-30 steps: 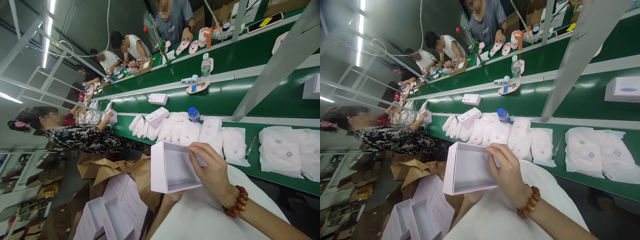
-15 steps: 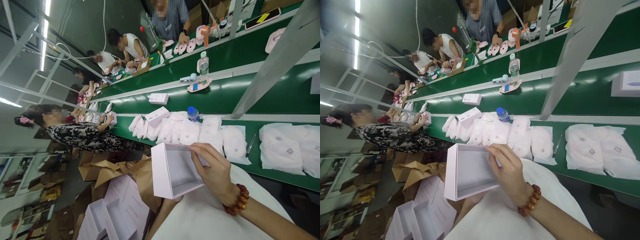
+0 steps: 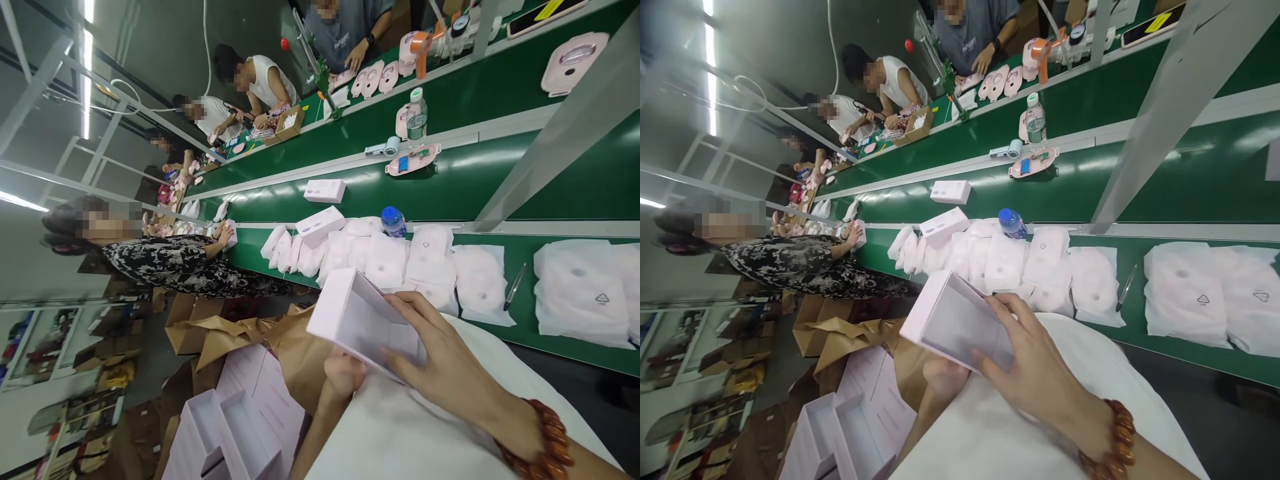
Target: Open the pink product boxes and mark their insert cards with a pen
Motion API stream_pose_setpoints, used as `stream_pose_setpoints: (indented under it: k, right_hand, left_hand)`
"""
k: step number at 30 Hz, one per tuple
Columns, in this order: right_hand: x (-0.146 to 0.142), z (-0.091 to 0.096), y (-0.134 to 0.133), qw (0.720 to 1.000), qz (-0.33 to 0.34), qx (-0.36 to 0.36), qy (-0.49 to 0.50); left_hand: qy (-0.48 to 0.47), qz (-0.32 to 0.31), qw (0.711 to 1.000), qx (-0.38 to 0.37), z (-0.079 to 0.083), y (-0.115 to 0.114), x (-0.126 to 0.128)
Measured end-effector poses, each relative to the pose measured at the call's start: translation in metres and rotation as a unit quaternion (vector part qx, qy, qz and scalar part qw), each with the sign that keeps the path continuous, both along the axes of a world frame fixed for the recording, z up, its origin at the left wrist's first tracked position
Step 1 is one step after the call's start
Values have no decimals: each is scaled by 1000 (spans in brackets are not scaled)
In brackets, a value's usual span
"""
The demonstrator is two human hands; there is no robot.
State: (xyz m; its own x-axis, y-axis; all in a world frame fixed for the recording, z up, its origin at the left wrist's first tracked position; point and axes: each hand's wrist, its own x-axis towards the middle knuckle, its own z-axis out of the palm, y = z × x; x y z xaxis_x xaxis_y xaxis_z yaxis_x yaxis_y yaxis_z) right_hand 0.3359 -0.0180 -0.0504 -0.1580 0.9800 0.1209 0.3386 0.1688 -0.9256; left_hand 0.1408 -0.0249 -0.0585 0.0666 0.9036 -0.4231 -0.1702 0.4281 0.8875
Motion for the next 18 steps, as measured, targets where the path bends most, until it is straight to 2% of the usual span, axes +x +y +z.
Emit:
stream_pose_setpoints:
  k: [4,6,9,12,18]
  right_hand:
    - [6,-2,-3,998,7,-58,3]
    - [4,-3,-1,996,14,-86,2]
    - [-1,-6,0,993,26,-113,2]
    - [-8,-9,-3,995,13,-98,-3]
    - [-13,-9,-8,999,-20,-27,-38]
  left_hand:
    - [-54,148,987,11,-9,-20,1]
    - [-36,174,983,34,-6,-26,1]
    - [31,107,993,42,4,-28,-5]
    - [105,42,992,50,14,-25,-12]
    - [131,36,988,79,16,-24,-19]
